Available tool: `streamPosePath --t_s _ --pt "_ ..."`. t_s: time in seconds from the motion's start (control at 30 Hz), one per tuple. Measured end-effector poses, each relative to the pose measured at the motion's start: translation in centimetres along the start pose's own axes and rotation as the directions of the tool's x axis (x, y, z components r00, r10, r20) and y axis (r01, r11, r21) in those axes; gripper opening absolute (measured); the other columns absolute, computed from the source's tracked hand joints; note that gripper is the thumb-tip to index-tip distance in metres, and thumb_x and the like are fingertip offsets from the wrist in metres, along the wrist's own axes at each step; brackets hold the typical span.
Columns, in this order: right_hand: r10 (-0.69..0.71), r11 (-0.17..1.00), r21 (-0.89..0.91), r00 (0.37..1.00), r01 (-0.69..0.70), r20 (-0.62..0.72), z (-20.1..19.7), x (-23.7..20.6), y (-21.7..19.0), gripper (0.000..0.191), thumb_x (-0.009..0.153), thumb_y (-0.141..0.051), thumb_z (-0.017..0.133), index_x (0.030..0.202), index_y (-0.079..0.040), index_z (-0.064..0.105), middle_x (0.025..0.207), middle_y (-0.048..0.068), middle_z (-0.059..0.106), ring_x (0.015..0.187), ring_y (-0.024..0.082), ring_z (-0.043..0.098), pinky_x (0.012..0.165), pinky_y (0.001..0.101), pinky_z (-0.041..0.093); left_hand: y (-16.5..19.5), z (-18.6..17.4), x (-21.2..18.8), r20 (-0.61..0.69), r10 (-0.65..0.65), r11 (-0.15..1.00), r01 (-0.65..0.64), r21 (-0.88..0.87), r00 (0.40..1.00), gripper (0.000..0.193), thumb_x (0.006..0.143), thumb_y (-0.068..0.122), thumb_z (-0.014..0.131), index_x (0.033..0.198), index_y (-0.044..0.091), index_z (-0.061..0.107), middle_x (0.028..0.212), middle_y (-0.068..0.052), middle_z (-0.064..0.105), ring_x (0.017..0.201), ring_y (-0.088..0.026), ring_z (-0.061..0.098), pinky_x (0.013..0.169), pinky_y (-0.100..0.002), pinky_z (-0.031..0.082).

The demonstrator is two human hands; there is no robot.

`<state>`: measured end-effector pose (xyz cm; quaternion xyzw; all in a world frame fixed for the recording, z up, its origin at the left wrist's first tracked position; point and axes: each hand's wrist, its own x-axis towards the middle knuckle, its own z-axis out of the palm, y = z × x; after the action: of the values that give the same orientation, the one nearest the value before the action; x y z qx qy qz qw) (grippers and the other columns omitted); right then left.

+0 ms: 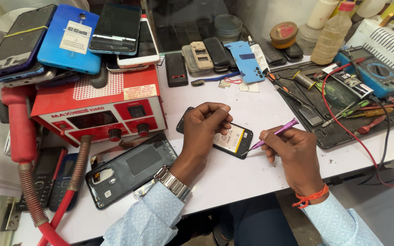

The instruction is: The person uses a purple screwdriver to pry and adjust the battery area of a disassembled smartphone. They then handle a blue phone case and a black feature phone, inspecting and manipulating them on the workbench.

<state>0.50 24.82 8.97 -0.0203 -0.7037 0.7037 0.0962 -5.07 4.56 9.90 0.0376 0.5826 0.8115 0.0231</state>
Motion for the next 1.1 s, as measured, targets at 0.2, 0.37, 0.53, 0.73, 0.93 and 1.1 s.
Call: streamPosePath --t_s 0.2,0.37,0.53,0.73,0.93,1.1 --pt "0.009 1.0 0.014 1.0 -0.009 -0.011 0.14 0.07 -0.05 0.014 0.087 -0.008 0.075 0.086 0.006 0.075 0.067 0.009 0.067 0.054 0.011 0.058 0.046 0.0256 0.044 -0.04 -0.03 -0.07 0.007 0.007 1.0 -0.006 -0.012 1.0 0.02 0.093 0.017 0.07 0.099 -0.002 0.072 0.082 -0.009 0.072 0.069 -0.01 0.065 0.062 -0.024 0.053" --pt "0.028 1.0 -0.005 0.999 -0.028 -0.021 0.12 0.04 -0.13 0.014 0.086 -0.008 0.075 0.083 0.006 0.074 0.066 0.009 0.067 0.052 0.012 0.057 0.044 0.0264 0.043 -0.07 0.02 -0.09 0.002 0.003 1.0 -0.003 -0.01 1.0 0.02 0.093 0.017 0.07 0.099 -0.002 0.072 0.082 -0.009 0.072 0.068 -0.01 0.064 0.061 -0.024 0.053" --pt "0.02 1.0 -0.014 1.0 -0.02 -0.007 0.14 0.11 -0.28 0.015 0.087 -0.009 0.075 0.081 0.005 0.074 0.066 0.008 0.067 0.053 0.011 0.057 0.045 0.026 0.043 0.07 0.0 -0.06 0.004 0.005 1.0 -0.005 0.01 1.0 0.02 0.092 0.017 0.07 0.1 -0.002 0.072 0.081 -0.009 0.072 0.069 -0.01 0.065 0.062 -0.024 0.053" --pt "0.019 0.999 -0.041 1.0 -0.019 -0.006 0.2 0.1 -0.25 0.017 0.087 -0.01 0.076 0.08 0.005 0.074 0.066 0.009 0.067 0.052 0.011 0.058 0.045 0.0261 0.043 0.01 0.01 -0.13 -0.001 0.001 1.0 -0.001 0.03 1.0 0.02 0.092 0.017 0.07 0.1 -0.002 0.072 0.081 -0.009 0.072 0.068 -0.01 0.065 0.061 -0.023 0.054" --pt "0.04 0.998 -0.057 0.999 -0.04 -0.01 0.25 0.19 -0.19 0.018 0.087 -0.012 0.076 0.079 0.005 0.074 0.064 0.009 0.066 0.051 0.011 0.056 0.044 0.0261 0.041 -0.04 0.04 -0.11 0.003 0.009 1.0 -0.009 0.016 1.0 0.02 0.092 0.016 0.07 0.1 -0.002 0.072 0.081 -0.009 0.072 0.068 -0.01 0.065 0.061 -0.024 0.053" --pt "0.036 0.997 -0.064 0.999 -0.037 -0.003 0.32 0.28 0.02 0.018 0.087 -0.012 0.076 0.079 0.004 0.075 0.065 0.008 0.067 0.051 0.01 0.056 0.044 0.0258 0.041 -0.22 -0.03 -0.03 0.004 0.022 1.0 -0.022 0.015 1.0 0.02 0.092 0.015 0.07 0.099 -0.003 0.072 0.08 -0.009 0.072 0.067 -0.01 0.065 0.06 -0.024 0.053"
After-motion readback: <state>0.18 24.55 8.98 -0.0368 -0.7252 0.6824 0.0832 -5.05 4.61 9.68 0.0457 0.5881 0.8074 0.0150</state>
